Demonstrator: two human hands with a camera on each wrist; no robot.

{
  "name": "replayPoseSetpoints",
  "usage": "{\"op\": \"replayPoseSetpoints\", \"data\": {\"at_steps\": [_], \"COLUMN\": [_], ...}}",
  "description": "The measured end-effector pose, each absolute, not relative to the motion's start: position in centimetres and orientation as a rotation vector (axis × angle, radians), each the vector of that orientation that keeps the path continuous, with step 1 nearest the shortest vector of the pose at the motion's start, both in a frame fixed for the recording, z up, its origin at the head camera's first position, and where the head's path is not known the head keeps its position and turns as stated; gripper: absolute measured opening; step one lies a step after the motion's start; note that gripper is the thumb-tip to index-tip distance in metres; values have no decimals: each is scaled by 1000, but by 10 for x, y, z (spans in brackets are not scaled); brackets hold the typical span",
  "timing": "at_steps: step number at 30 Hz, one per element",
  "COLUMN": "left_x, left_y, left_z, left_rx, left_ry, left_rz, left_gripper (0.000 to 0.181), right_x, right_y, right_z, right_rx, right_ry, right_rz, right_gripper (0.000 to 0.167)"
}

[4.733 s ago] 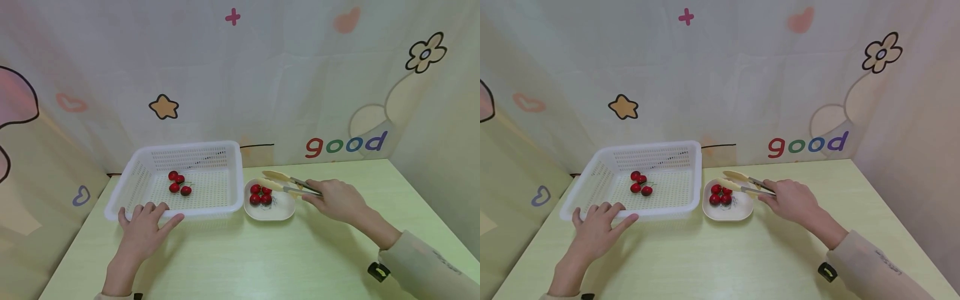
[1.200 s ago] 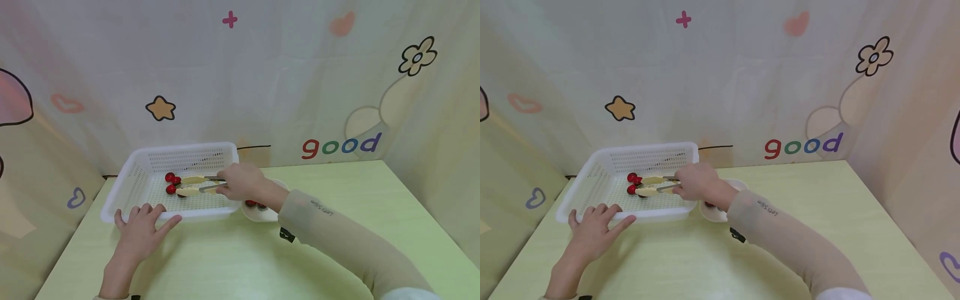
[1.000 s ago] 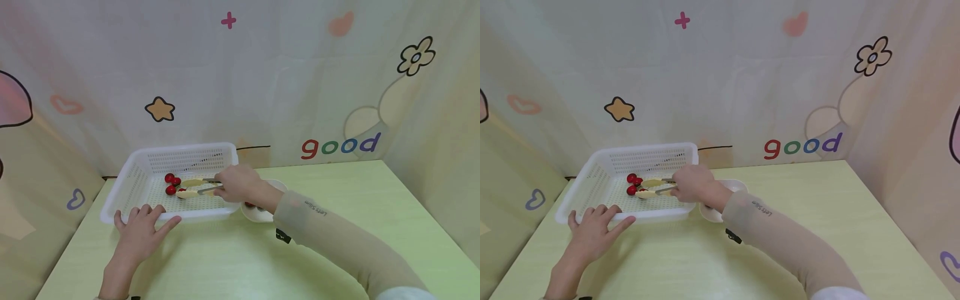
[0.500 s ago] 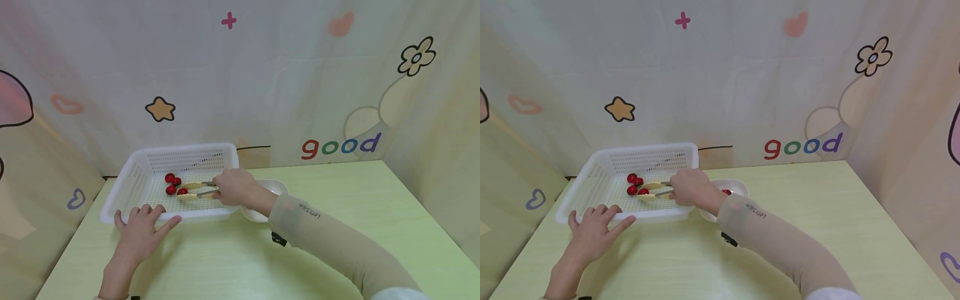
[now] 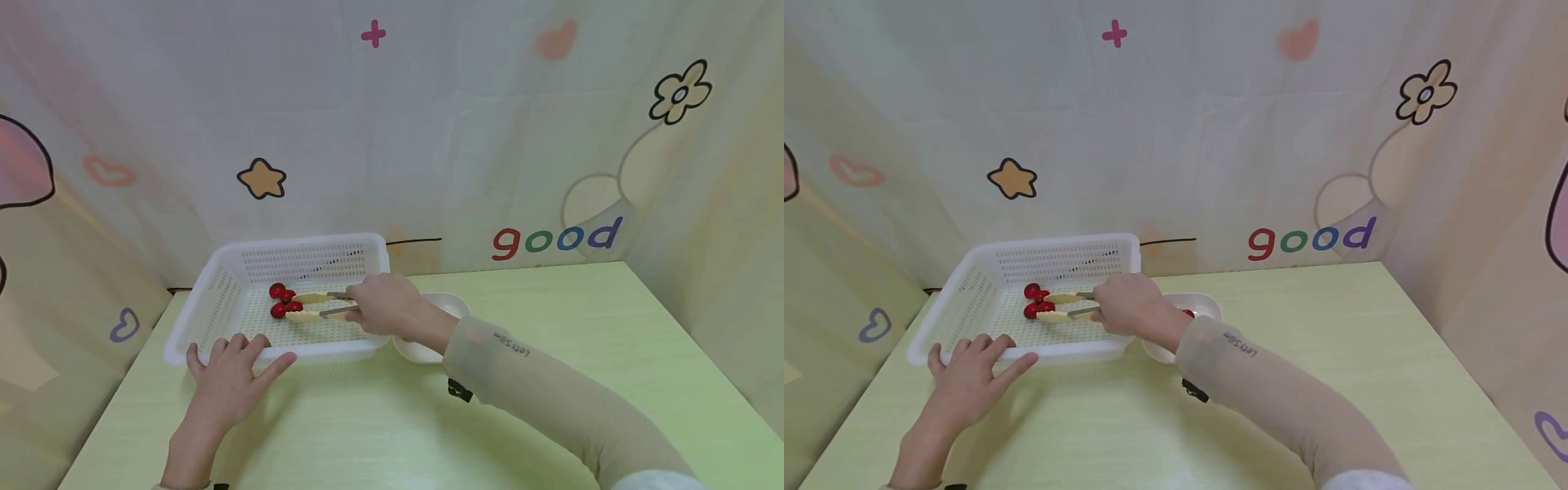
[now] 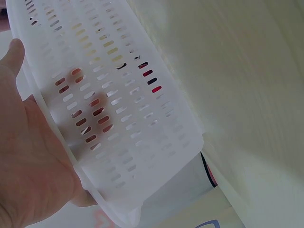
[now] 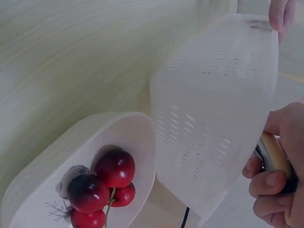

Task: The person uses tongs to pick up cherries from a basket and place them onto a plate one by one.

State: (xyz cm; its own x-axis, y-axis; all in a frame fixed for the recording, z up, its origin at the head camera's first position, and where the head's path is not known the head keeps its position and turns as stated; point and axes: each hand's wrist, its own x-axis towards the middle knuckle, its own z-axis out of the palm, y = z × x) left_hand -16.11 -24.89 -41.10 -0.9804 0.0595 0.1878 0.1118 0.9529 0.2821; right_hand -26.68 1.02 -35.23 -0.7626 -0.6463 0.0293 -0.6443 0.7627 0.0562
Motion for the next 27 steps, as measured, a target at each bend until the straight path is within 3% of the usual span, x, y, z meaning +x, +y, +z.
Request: {"op": "replayPoseSetpoints", "data": {"at_steps": [27], "left_x": [-162], "left_y": [-251], "left_z": [-412], "left_rx": [-136], "left_ry": [-2929], "left_rz": [-435], "left_gripper": [64], "right_x": [-251], "right_y": [67], "right_z": [-332], "right_rx": [1081], "right_ry": [-2740], "right_rz": [30], "right_gripper": [40]}}
